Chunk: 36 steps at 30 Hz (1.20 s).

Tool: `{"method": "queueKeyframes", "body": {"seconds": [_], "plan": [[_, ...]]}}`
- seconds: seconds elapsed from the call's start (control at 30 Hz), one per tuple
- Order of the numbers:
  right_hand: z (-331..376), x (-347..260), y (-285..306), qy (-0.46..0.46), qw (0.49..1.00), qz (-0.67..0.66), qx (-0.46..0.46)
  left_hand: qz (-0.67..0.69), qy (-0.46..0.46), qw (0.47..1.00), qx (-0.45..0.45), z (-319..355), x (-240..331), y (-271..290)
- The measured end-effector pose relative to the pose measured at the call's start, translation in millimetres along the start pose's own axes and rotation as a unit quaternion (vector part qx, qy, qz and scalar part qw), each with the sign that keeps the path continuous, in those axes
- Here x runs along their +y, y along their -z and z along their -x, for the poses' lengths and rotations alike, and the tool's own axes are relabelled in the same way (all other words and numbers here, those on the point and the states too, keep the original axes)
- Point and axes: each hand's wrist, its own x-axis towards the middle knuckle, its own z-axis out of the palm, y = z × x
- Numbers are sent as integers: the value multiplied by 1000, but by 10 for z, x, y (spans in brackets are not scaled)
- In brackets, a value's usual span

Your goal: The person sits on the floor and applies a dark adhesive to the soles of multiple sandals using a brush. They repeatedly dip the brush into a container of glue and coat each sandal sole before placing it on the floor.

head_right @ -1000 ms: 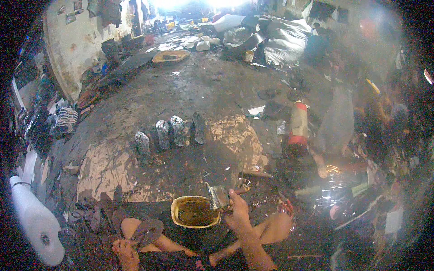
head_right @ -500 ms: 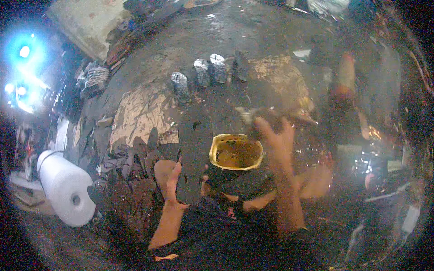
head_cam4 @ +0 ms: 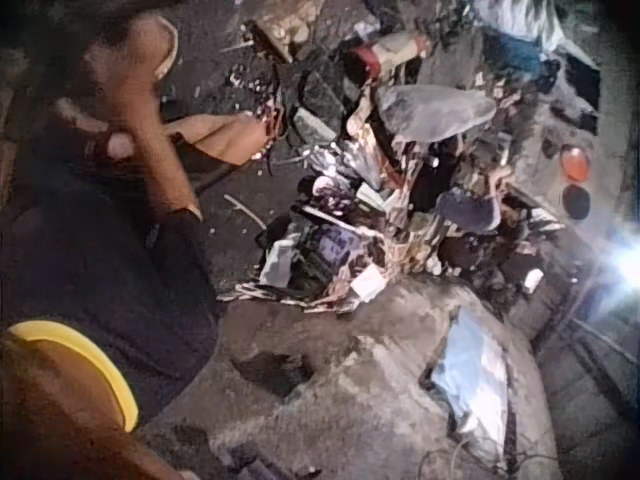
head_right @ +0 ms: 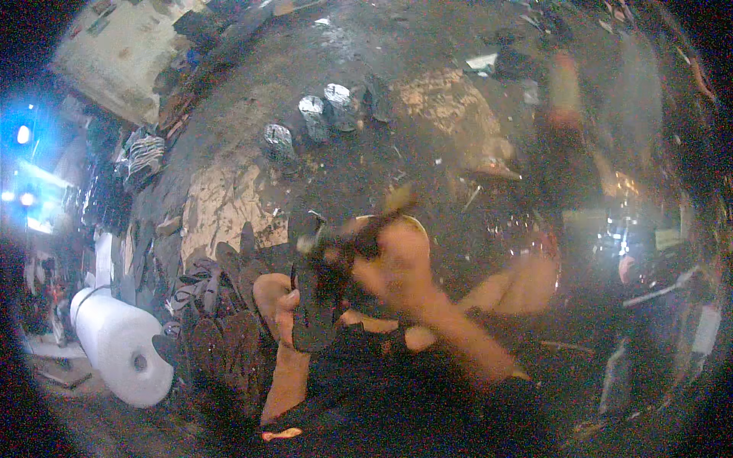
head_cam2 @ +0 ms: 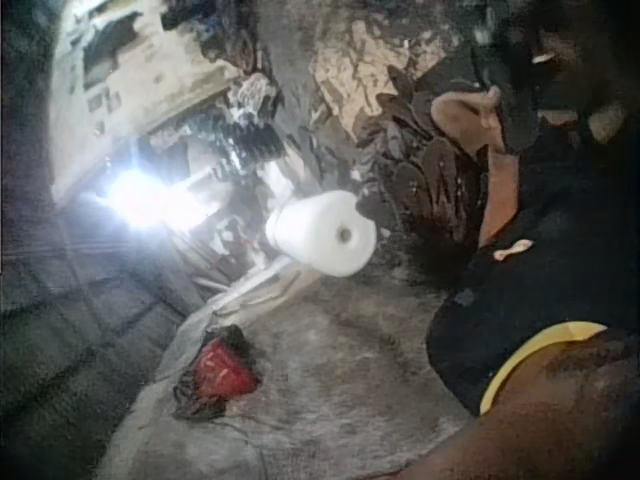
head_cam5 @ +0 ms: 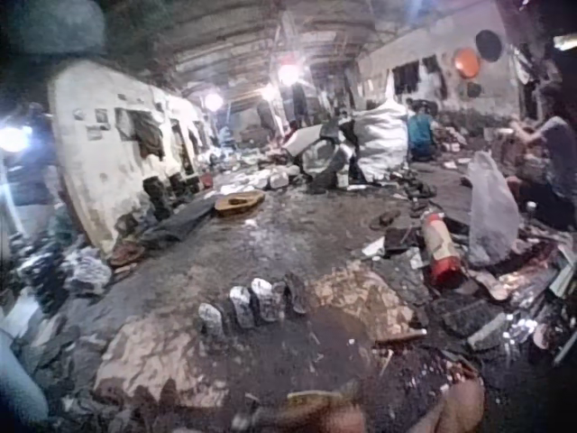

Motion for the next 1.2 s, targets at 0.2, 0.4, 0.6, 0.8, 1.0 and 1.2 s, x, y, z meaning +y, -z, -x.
{"method": "queueKeyframes", "body": {"seconds": [0.2,0.4,0.6,0.8,1.0,1.2], "plan": [[-244,231,219,-10,999,-40,-6,-34,0,997,-63,47,-80,-97],[-357,301,313,6,992,78,99,-79,4,994,76,-130,18,-435],[603,-62,-14,85,972,-141,-170,105,-31,992,-65,-477,144,-603],[220,-91,-62,-181,981,-70,-13,-33,-81,994,59,-576,74,-564],[552,-180,-273,-253,957,-137,34,-164,-146,960,175,-651,100,-532],[489,-111,-159,-20,998,-39,53,-31,-155,986,51,-593,5,-523]]}}
